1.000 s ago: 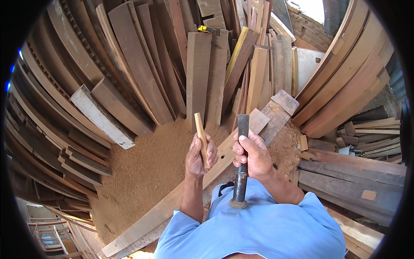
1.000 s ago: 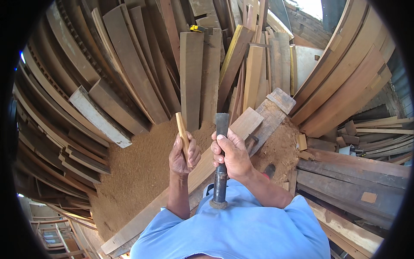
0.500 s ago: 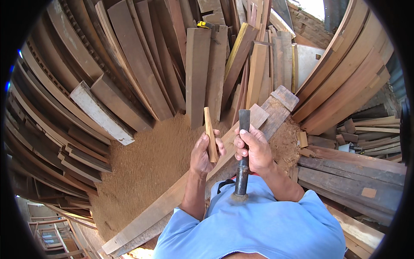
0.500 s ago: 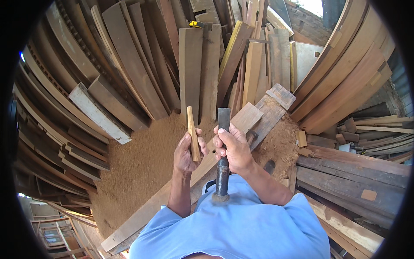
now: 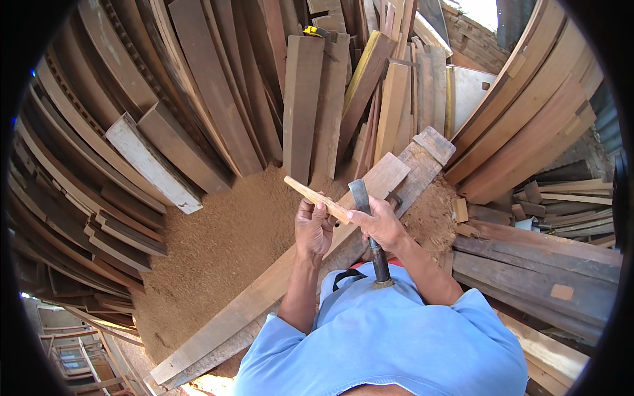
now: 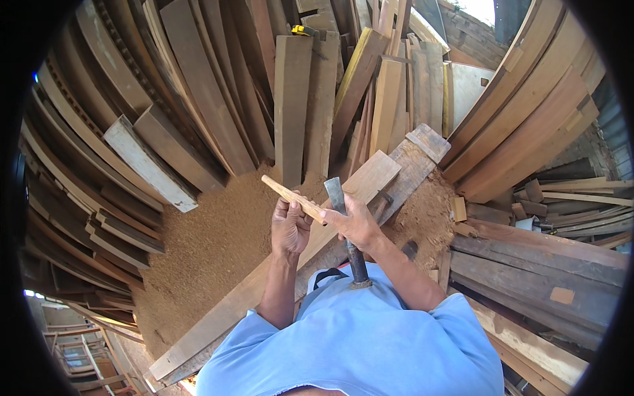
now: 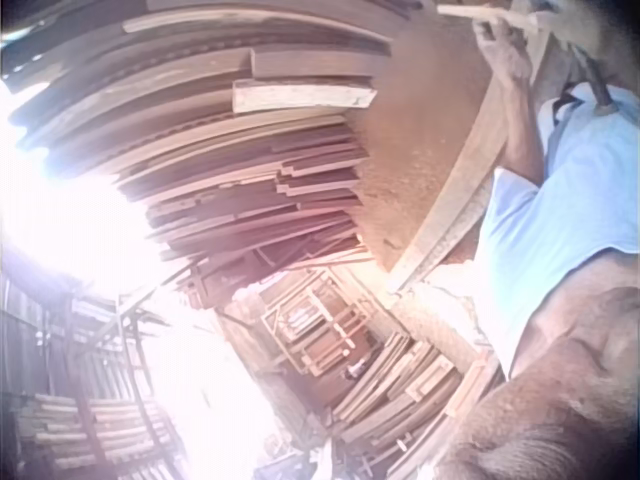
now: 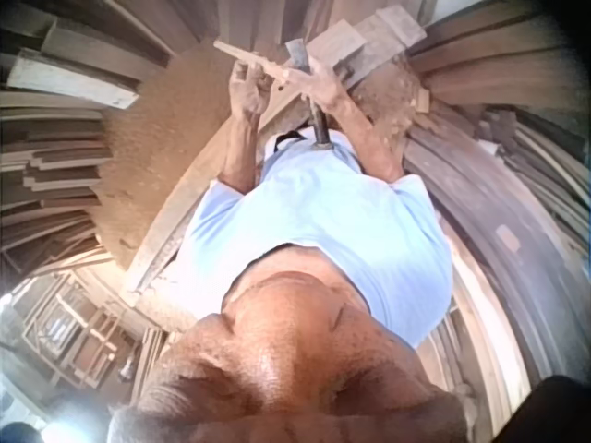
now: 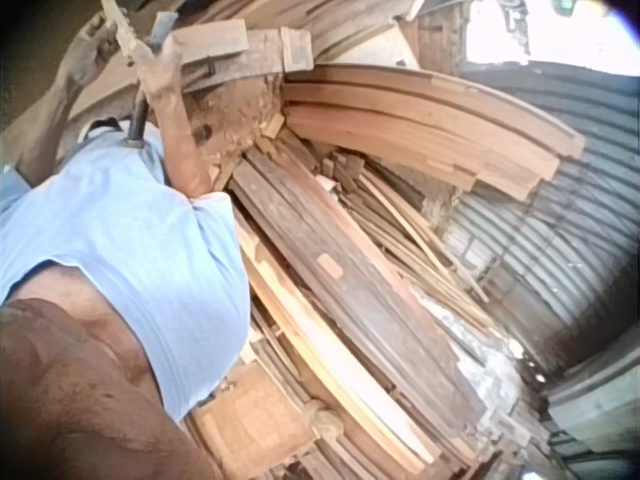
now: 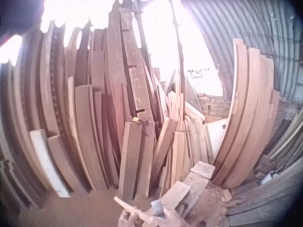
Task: The person shapes small wooden pegs using a chisel and a hammer on a large wood plank. They insert a wooden peg into a hole in the plank, tap it with the hammer, and then use the chisel to shave thin layers from the surface of the peg.
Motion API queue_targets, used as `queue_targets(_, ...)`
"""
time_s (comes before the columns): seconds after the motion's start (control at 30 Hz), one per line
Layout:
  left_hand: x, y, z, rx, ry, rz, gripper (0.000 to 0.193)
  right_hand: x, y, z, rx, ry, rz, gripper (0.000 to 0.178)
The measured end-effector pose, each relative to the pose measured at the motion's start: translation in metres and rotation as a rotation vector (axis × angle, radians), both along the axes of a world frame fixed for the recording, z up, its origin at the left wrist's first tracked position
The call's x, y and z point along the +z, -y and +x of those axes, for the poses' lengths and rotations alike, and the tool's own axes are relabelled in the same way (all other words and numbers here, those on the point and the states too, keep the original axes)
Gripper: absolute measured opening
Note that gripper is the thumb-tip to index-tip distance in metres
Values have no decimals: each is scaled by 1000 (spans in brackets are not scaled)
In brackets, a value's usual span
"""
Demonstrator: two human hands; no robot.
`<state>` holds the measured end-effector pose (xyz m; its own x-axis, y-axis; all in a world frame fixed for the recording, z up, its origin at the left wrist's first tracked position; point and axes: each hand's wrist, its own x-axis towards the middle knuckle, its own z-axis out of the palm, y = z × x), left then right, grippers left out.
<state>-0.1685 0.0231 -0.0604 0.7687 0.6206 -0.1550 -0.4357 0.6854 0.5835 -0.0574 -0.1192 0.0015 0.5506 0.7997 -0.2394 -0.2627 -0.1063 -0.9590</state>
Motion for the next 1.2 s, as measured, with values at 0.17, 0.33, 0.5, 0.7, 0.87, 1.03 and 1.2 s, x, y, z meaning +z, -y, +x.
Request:
queue_targets(0.17, -18, 13, -3, 35, -48, -24, 16, -29, 5, 17, -58, -63, -26, 24)
queue_targets(0.33, -51, -3, -18, 60, -64, -127, 13, -43, 9, 37, -155, 106, -132, 16)
queue_targets(0.5, -63, -2, -18, 69, -127, -189, 14, -57, 10, 37, -173, 48, -136, 16)
queue_targets(0.7, -68, 24, 4, -51, -102, -183, 21, -80, 1, 20, -161, -89, -103, 19)
queue_targets(0.87, -67, 24, 7, -87, -154, -156, 23, -84, 4, 12, -132, -171, -126, 18)
queue_targets(1.03, -63, 19, 2, -100, -165, -149, 23, -87, 8, 12, -95, -162, -104, 16)
queue_targets(1.2, -77, 1, -14, -25, -167, -125, 21, -89, 19, -7, -68, -238, -178, 12)
